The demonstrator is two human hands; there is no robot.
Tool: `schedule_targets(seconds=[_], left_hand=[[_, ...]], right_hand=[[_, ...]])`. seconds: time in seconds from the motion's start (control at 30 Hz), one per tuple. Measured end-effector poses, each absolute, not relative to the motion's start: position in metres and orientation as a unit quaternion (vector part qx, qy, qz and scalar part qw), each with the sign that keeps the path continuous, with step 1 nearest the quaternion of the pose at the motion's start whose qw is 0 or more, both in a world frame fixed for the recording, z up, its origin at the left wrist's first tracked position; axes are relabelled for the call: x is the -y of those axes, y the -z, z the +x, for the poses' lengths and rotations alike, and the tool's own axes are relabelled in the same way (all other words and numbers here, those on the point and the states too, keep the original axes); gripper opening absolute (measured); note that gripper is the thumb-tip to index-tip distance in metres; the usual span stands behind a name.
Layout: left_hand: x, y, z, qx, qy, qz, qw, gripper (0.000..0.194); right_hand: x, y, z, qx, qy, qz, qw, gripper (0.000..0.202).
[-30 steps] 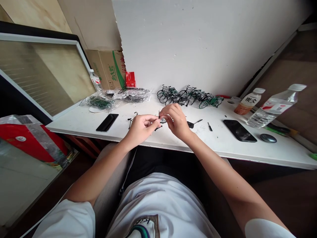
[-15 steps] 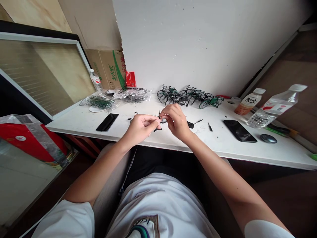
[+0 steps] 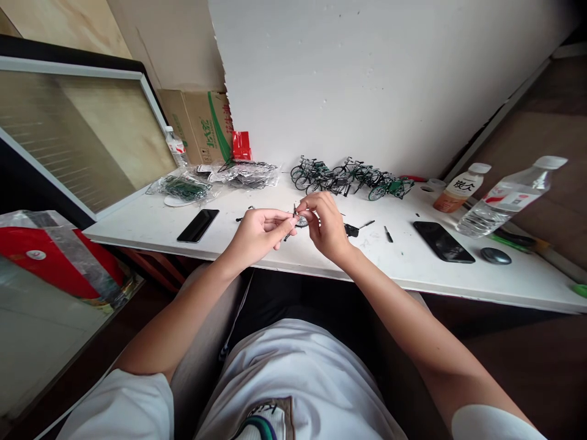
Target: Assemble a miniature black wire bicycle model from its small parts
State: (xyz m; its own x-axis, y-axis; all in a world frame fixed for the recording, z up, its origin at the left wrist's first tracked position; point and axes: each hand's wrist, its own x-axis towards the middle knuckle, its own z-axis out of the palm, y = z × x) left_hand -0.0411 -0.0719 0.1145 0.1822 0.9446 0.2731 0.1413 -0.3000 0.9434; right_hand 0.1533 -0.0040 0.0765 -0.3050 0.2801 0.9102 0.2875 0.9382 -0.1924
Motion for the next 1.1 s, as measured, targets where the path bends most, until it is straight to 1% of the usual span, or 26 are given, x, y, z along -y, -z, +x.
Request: schedule_targets(seconds=[0.3, 0.43, 0.73, 0.9, 1.1], left_hand=[[0.072, -0.112, -0.039, -0.393, -0.506, 0.657, 0.396, 0.040], [0.074, -0.113, -0.040, -0.392, -0.502, 0.667, 0.386, 0.039], [0.073, -0.110, -0.040, -0.388, -0.506, 0.688, 0.346, 0.037], [0.073, -0.109, -0.040, -0.397, -0.499, 0.702, 0.318, 0.038], [0.071, -0.107, -0.042, -0.396, -0.488, 0.726, 0.279, 0.035]], right_hand=[[0.008, -0.079, 0.151, 0.791, -0.037, -0.182, 0.582, 0.016], [0.010, -0.082, 0.152, 0.796, -0.042, -0.179, 0.576, 0.016], [0.010, -0.085, 0.155, 0.815, -0.009, -0.174, 0.553, 0.012], [0.010, -0.088, 0.157, 0.819, 0.019, -0.178, 0.544, 0.013], [0.009, -0.088, 0.158, 0.824, 0.016, -0.181, 0.537, 0.013]])
